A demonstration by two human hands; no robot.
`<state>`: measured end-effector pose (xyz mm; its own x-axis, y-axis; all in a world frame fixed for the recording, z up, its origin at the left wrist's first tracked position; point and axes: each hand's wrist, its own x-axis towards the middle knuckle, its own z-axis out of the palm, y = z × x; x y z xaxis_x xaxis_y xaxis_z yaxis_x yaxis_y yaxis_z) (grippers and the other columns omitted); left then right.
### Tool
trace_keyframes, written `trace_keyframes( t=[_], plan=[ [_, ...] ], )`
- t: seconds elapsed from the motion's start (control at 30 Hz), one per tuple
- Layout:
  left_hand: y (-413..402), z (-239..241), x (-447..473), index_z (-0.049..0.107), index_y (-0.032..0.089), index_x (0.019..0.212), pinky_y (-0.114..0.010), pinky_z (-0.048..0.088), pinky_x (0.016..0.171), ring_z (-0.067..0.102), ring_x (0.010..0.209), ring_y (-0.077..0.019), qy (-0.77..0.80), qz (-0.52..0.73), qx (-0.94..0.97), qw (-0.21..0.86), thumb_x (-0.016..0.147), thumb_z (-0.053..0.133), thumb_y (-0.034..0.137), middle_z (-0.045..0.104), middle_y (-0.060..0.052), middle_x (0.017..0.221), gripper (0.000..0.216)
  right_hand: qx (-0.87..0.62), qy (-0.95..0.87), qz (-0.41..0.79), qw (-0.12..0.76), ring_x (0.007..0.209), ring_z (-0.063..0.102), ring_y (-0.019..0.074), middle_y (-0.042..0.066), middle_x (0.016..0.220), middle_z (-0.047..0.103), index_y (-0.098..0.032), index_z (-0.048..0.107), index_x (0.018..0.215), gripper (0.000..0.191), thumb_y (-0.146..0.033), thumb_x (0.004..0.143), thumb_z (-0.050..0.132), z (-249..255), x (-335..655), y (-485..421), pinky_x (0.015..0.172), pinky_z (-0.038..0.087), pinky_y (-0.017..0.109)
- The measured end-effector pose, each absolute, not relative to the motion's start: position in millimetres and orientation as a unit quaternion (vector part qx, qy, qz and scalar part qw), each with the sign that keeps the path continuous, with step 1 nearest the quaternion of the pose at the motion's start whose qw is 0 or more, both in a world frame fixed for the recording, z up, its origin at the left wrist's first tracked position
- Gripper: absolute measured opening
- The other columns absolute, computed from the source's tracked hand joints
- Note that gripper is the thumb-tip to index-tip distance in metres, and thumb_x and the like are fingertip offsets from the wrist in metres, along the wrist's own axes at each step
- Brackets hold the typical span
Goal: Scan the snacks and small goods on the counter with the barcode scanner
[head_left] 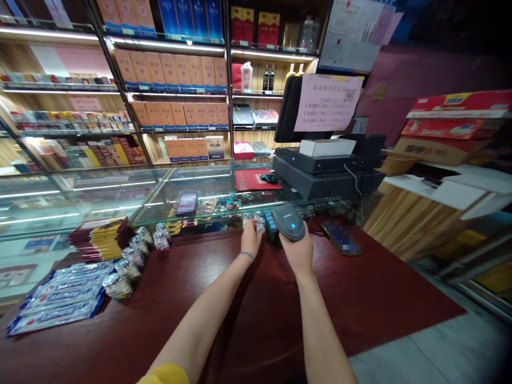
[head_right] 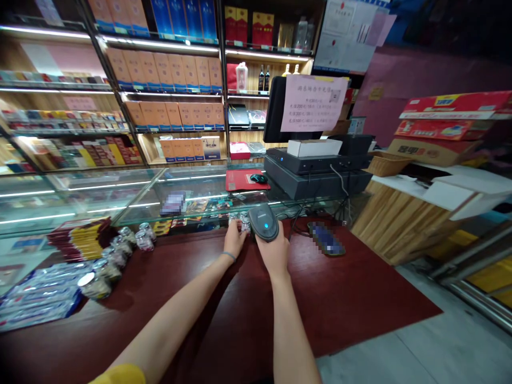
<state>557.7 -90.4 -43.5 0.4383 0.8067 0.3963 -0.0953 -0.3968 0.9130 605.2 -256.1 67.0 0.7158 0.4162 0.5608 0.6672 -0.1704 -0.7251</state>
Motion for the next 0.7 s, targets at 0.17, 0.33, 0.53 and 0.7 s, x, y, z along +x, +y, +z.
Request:
trace_keyframes(
  t=[0.17,0.33,0.53,0.7],
  plan=[
    [-92,-44,556,0.055,0.021,0.112,-0.043,0.040,0.100,0.054,0.101,-0.0227,0.239,0.466,0.673,0.522,0.073,0.069,0.013,0.056,-0.008,0.106,0.042,-0.759,-0.353,-0.123,0.533,0.091,0.071,0.0313,0.013,0.094,0.073,-0.021,0.057,0.112,0.043,-0.043,0.076,0.062,66,605,-256,0.072,0.053,0.037],
    [-96,-44,552,0.053,0.021,0.120,-0.046,0.040,0.103,0.054,0.105,-0.0237,0.239,0.464,0.698,0.491,0.072,0.068,0.009,0.054,-0.010,0.113,0.051,-0.762,-0.354,-0.113,0.531,0.090,0.071,0.0306,0.013,0.094,0.074,-0.021,0.057,0.114,0.044,-0.043,0.076,0.062,65,605,-253,0.074,0.054,0.037],
    [-103,-38,529,0.051,0.021,0.126,-0.044,0.047,0.095,0.055,0.098,-0.0216,0.254,0.468,0.695,0.483,0.073,0.073,0.015,0.051,-0.010,0.116,0.058,-0.762,-0.365,-0.118,0.521,0.087,0.071,0.0307,0.014,0.091,0.074,-0.020,0.058,0.112,0.043,-0.044,0.076,0.061,63,600,-249,0.072,0.053,0.037],
    [-101,-20,481,0.054,0.022,0.124,-0.038,0.052,0.083,0.056,0.093,-0.0203,0.280,0.487,0.677,0.476,0.074,0.072,0.016,0.055,-0.008,0.107,0.053,-0.761,-0.385,-0.123,0.508,0.084,0.072,0.0321,0.013,0.087,0.074,-0.020,0.060,0.113,0.045,-0.047,0.076,0.062,58,592,-245,0.069,0.053,0.037]
  ],
)
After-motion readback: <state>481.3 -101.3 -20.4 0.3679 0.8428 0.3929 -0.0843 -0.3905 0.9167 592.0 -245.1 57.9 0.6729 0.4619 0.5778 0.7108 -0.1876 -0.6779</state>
